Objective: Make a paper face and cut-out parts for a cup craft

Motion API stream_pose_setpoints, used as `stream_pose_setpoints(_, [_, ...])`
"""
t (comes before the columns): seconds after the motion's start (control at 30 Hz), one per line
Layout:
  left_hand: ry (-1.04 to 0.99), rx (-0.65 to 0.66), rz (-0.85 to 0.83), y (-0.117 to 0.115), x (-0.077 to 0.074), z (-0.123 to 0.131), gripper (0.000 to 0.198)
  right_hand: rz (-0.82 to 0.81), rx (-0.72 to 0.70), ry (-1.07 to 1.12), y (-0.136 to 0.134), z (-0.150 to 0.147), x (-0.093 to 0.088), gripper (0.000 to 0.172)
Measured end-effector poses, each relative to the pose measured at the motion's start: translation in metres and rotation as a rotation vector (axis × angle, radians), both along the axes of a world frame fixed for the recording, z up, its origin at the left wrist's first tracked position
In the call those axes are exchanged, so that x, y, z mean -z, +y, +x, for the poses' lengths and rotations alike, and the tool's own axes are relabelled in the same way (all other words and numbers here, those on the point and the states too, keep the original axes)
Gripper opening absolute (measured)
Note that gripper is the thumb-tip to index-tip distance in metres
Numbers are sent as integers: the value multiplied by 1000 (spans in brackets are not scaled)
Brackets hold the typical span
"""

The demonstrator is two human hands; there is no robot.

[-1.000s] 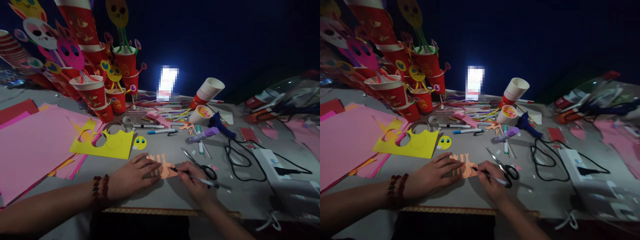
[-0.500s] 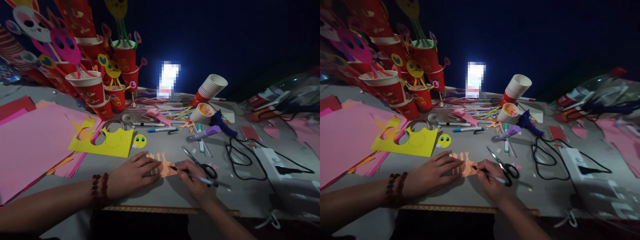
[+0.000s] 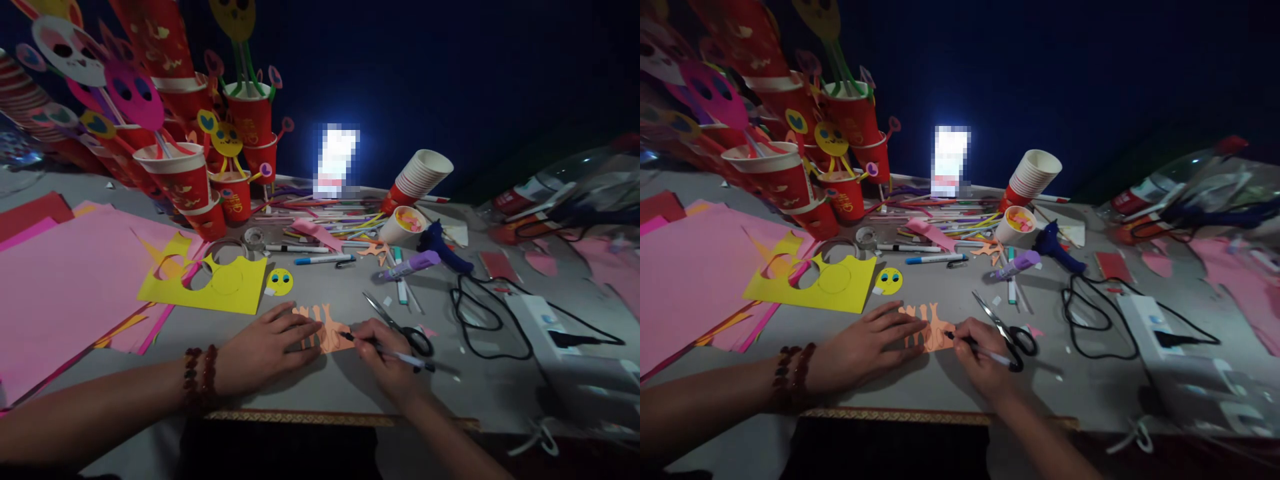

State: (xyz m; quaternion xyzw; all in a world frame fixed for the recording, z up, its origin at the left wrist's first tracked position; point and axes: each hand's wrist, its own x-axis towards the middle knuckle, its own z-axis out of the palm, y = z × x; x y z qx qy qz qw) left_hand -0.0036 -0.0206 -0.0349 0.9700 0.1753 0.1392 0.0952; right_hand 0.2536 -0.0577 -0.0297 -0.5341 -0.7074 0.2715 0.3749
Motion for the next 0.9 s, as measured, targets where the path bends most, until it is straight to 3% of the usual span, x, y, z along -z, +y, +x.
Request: stream_pose_setpoints(0.9, [0, 6, -5, 0, 2, -2, 34, 4, 5, 19, -1, 1, 1, 16])
